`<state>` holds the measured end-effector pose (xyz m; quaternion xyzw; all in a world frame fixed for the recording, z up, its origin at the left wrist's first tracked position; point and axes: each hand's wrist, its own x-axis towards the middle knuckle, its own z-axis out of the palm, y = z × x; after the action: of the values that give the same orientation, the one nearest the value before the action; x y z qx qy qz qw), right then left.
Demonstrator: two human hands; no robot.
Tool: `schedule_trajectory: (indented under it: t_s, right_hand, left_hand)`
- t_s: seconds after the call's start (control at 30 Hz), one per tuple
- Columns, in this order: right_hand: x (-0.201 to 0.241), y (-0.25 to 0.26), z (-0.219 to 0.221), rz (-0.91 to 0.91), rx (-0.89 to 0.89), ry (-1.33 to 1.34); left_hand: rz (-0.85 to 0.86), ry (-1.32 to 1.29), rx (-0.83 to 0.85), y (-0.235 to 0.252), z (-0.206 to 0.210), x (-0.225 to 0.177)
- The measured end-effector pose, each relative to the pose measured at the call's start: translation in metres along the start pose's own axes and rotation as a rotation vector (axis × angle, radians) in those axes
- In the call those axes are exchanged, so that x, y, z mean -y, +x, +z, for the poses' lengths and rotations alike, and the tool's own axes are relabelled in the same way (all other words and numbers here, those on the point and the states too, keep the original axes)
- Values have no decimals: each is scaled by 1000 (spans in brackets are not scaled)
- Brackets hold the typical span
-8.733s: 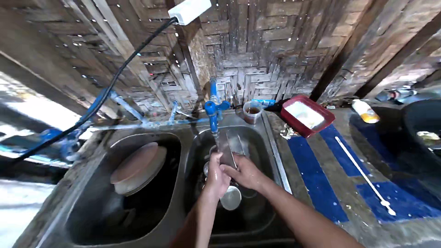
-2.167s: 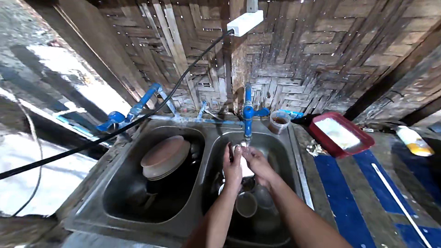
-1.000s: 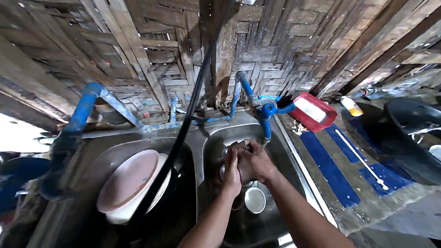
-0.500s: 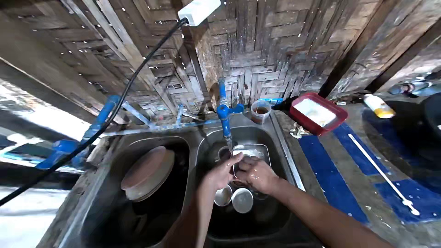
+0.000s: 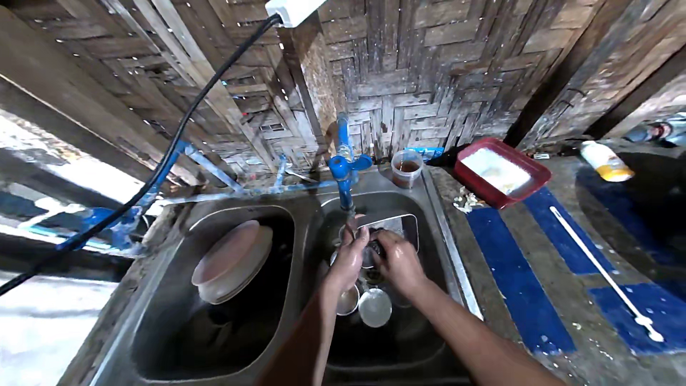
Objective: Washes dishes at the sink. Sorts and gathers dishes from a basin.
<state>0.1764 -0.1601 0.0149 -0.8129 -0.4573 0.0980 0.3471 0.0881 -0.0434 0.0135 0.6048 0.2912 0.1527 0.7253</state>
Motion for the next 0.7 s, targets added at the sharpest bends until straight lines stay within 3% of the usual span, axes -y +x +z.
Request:
schedule_trajectory:
  t_s: [0.1, 0.23, 0.3, 0.4, 0.5, 0.6, 0.7]
  right_hand:
    - [12, 5, 29, 8, 11, 67]
    - [6, 7, 36, -129, 222, 163]
    - [8, 10, 40, -170, 276, 101]
    - [15, 18, 54, -143, 212, -21]
    - [21, 23, 56, -112, 202, -170]
    - [14, 23, 57, -248, 27, -340]
    - [0, 18, 49, -178, 229, -398]
  left_hand:
    - [37, 111, -72, 4, -6, 0]
    - [41, 251, -78, 16, -29, -4]
    - [51, 283, -54, 23, -37, -7]
    - [48, 360, 3, 26, -40, -13]
    - [60, 568, 26, 31, -41, -24]
    - [102, 818, 106, 35, -35, -44]
    - [119, 1041, 144, 48, -32, -64]
